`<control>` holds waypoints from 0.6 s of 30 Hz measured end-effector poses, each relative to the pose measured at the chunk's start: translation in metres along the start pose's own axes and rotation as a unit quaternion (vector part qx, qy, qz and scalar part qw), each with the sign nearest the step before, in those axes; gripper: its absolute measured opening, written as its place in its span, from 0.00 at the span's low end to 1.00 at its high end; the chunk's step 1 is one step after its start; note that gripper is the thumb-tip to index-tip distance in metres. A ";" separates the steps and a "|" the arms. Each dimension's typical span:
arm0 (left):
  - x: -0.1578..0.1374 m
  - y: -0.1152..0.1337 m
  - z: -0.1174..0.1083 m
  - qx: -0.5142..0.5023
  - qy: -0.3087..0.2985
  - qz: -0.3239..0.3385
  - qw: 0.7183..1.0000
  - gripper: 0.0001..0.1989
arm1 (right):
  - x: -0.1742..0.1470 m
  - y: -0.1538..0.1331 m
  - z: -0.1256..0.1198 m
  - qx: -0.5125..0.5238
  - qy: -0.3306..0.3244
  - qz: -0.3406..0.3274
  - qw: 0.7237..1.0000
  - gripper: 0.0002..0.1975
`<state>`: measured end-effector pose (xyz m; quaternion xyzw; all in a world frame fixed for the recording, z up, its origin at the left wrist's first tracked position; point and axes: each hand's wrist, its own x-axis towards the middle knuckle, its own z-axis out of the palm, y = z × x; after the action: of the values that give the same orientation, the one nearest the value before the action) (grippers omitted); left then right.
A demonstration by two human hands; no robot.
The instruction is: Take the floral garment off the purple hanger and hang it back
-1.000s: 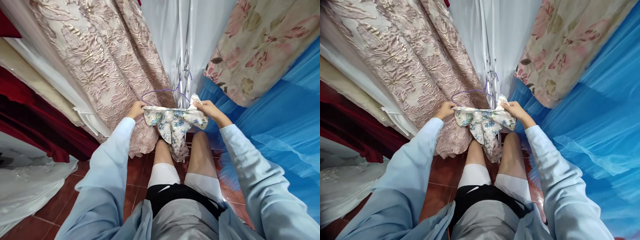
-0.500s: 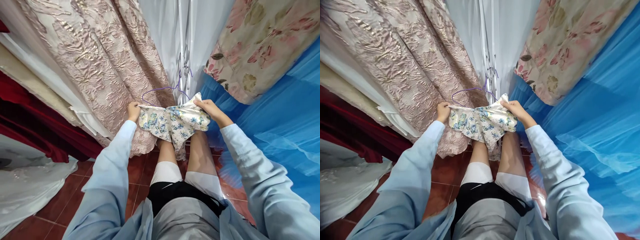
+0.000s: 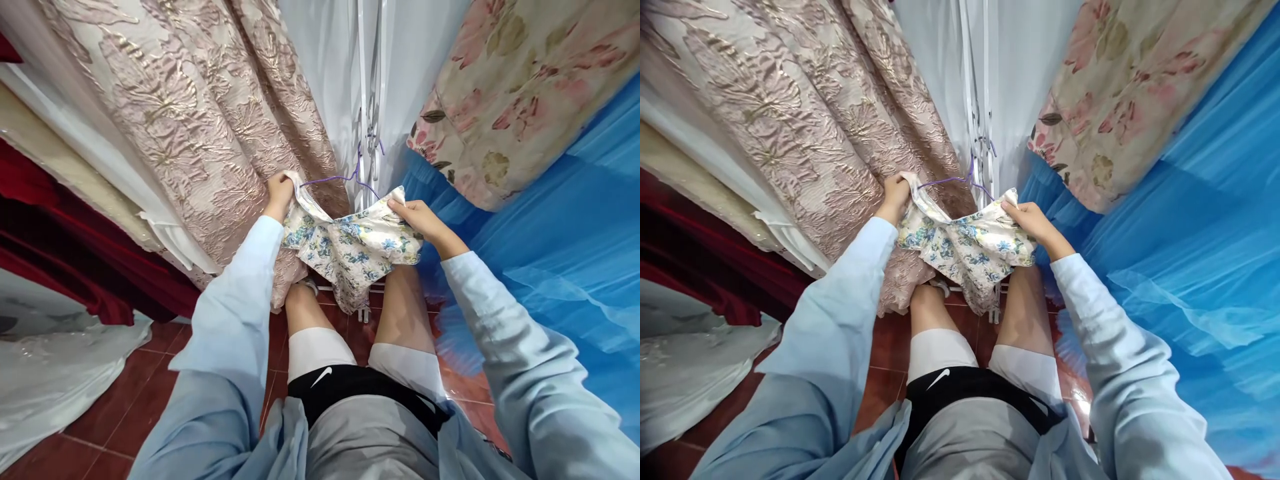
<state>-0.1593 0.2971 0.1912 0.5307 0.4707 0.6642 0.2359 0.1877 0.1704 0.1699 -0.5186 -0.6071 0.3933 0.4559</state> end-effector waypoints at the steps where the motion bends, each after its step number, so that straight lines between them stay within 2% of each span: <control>1: -0.005 0.004 0.007 0.028 -0.023 -0.007 0.999 0.08 | -0.002 0.001 -0.001 -0.033 0.028 -0.028 0.999 0.29; 4: -0.030 0.020 0.025 0.120 -0.116 0.016 0.986 0.16 | -0.011 0.003 -0.004 -0.148 0.126 -0.106 0.975 0.24; 6: -0.048 0.033 0.033 0.160 -0.177 0.051 0.970 0.19 | -0.018 0.002 -0.008 -0.220 0.167 -0.111 0.955 0.22; 8: -0.062 0.046 0.038 0.187 -0.211 0.076 0.956 0.20 | -0.021 -0.004 -0.013 -0.272 0.193 -0.092 0.938 0.25; 10: -0.069 0.059 0.040 0.206 -0.212 0.095 0.951 0.17 | -0.018 -0.017 -0.020 -0.297 0.214 -0.087 0.926 0.28; 14: -0.065 0.070 0.038 0.193 -0.203 0.153 0.948 0.08 | -0.003 -0.058 -0.029 -0.317 0.232 -0.091 0.915 0.25; 16: -0.060 0.067 0.032 0.184 -0.189 0.184 0.947 0.06 | 0.000 -0.079 -0.023 -0.317 0.212 -0.098 0.919 0.23; 18: -0.060 0.057 0.022 0.179 -0.165 0.195 0.950 0.11 | -0.010 -0.095 -0.008 -0.287 0.148 -0.116 0.939 0.21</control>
<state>-0.1086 0.2306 0.2120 0.7479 0.4234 0.5053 0.0777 0.1705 0.1458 0.2612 -0.6063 -0.6754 0.0652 0.4147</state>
